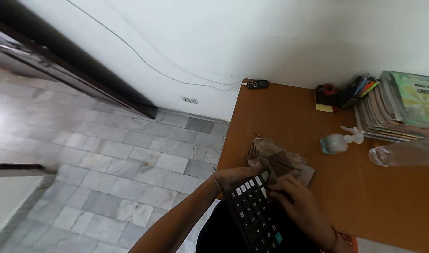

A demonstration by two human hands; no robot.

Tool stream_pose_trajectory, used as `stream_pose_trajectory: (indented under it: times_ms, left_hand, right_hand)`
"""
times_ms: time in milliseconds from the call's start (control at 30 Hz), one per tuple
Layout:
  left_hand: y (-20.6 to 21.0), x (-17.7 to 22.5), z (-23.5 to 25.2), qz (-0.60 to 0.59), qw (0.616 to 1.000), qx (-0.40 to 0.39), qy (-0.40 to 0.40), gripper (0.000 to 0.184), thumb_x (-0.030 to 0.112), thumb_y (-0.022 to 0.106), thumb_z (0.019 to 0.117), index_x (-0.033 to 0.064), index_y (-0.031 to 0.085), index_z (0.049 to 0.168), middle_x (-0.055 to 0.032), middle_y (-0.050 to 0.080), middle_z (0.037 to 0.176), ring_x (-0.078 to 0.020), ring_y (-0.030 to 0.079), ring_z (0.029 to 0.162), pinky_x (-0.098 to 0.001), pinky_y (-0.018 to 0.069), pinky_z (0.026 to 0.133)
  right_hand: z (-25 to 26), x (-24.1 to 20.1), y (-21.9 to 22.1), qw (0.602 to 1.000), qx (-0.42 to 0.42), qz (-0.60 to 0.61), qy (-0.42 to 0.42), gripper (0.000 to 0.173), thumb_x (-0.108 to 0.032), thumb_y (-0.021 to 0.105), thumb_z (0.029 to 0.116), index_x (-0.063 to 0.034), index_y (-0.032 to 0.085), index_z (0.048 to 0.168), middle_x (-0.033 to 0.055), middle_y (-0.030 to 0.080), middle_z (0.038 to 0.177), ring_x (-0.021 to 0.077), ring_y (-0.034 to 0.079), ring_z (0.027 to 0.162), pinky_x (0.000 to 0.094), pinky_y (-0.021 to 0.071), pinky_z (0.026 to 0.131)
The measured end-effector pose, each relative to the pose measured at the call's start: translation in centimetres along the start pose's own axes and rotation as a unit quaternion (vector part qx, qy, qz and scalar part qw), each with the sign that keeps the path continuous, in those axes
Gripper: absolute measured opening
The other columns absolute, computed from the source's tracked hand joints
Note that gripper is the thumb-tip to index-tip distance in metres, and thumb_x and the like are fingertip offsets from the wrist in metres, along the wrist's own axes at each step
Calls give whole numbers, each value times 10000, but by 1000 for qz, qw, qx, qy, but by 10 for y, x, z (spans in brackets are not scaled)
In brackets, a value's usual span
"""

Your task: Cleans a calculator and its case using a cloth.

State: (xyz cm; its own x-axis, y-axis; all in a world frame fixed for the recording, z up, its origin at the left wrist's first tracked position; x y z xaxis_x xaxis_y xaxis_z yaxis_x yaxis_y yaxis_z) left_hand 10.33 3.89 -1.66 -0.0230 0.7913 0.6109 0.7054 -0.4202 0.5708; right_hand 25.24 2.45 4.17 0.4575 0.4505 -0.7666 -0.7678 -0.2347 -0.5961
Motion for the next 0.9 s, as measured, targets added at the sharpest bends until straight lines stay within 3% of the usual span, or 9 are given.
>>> stream_pose_trajectory:
  times_ms: [133,233,333,467,633,800,900]
  left_hand:
    - [6,7,3,36,999,-17,32,275,290,283,1066,193,540,1090,153,645,931,86,621,911,-139,521,853]
    - [10,10,5,16,997,-35,65,177,352,536,960,226,578,1076,177,670,965,83,627,949,-146,511,885]
    - [9,6,6,-10,997,-63,53,347,502,722,846,262,624,1078,166,705,994,60,659,956,-158,540,874]
    - [11,2,5,-8,998,-56,15,290,473,639,864,259,603,1057,158,708,943,52,670,894,-162,557,822]
    - [14,2,4,-11,996,-79,33,272,502,669,865,276,654,1017,150,724,948,50,678,885,-165,564,812]
    - [17,1,-2,-18,997,-69,18,215,447,554,918,269,616,1023,145,714,923,48,673,871,-163,561,806]
    - [13,0,-6,-22,997,-64,20,284,527,629,893,264,648,999,123,731,914,28,691,854,-174,577,782]
  right_hand:
    - [30,-2,11,998,22,-36,38,142,-140,669,921,-37,761,956,117,722,944,213,713,828,329,596,741]
    - [40,-3,14,996,23,-61,64,144,-133,674,927,-31,758,986,125,712,951,227,707,806,352,597,719]
    - [44,4,11,993,-3,-60,106,158,-123,674,943,-32,771,1028,143,705,970,254,702,831,393,592,739]
    - [44,19,5,971,-80,-50,218,215,-189,649,993,-53,780,1094,147,692,999,267,679,911,420,558,822]
    - [39,23,-2,933,-179,-28,310,314,-280,635,1014,-19,748,1147,170,696,1081,286,664,1002,447,518,917]
    - [25,21,-7,912,-233,-12,336,333,-267,588,1035,31,716,1111,189,694,1036,277,656,938,438,508,878]
    - [9,19,-12,914,-231,-7,334,322,-252,601,1023,40,720,1090,199,694,1007,288,658,895,450,516,840]
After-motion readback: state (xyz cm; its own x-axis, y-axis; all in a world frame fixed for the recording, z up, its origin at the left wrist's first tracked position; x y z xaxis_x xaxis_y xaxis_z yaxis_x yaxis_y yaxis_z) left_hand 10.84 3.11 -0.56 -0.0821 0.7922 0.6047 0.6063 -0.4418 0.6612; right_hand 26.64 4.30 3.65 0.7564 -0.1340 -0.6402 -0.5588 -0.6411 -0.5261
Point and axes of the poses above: each hand's wrist, its own z-axis towards the middle knuckle, its own y-axis out of the palm, x = y × z, the point moved 7 cm from there along z, towards the middle knuckle
